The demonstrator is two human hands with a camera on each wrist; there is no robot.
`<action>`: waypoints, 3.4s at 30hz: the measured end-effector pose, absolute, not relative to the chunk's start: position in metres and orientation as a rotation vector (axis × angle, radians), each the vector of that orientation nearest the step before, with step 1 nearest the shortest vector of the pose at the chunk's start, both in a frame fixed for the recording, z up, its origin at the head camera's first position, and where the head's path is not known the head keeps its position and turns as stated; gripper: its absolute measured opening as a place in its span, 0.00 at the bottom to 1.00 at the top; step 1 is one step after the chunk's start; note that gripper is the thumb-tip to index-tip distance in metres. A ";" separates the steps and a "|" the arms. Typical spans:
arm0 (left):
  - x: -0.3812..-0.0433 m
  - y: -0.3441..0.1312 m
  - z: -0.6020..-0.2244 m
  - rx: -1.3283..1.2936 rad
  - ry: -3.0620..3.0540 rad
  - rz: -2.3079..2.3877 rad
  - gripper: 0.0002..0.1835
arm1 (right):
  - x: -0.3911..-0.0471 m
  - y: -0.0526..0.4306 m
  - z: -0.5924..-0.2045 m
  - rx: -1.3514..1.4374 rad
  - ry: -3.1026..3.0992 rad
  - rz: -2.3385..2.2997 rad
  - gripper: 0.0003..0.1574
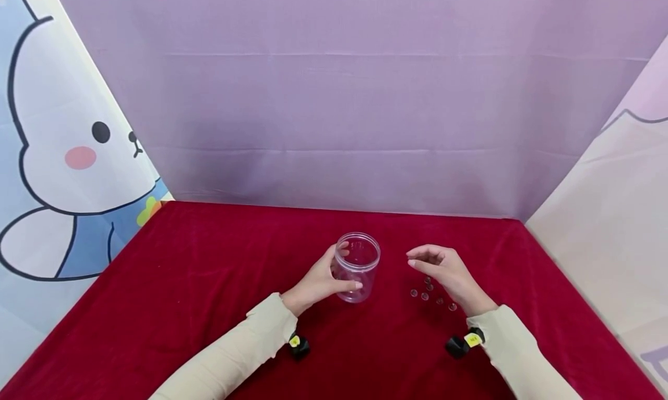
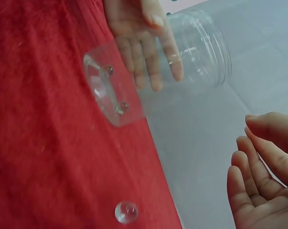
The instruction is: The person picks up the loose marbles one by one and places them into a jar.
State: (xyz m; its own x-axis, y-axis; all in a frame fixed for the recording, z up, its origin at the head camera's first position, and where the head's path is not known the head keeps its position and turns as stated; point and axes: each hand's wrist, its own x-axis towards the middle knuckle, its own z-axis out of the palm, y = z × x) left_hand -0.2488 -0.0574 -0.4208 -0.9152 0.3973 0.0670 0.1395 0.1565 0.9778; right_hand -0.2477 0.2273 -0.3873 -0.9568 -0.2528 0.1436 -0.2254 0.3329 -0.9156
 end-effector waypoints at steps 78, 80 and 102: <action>-0.249 -0.057 -0.418 0.513 2.215 1.830 0.50 | -0.225 0.331 -0.434 -0.655 2.356 -1.561 0.18; -0.249 -0.057 -0.419 0.512 2.219 1.825 0.50 | -0.224 0.331 -0.434 -0.640 2.354 -1.550 0.18; -0.251 -0.056 -0.419 0.513 2.223 1.830 0.49 | -0.227 0.330 -0.432 -0.644 2.465 -1.347 0.15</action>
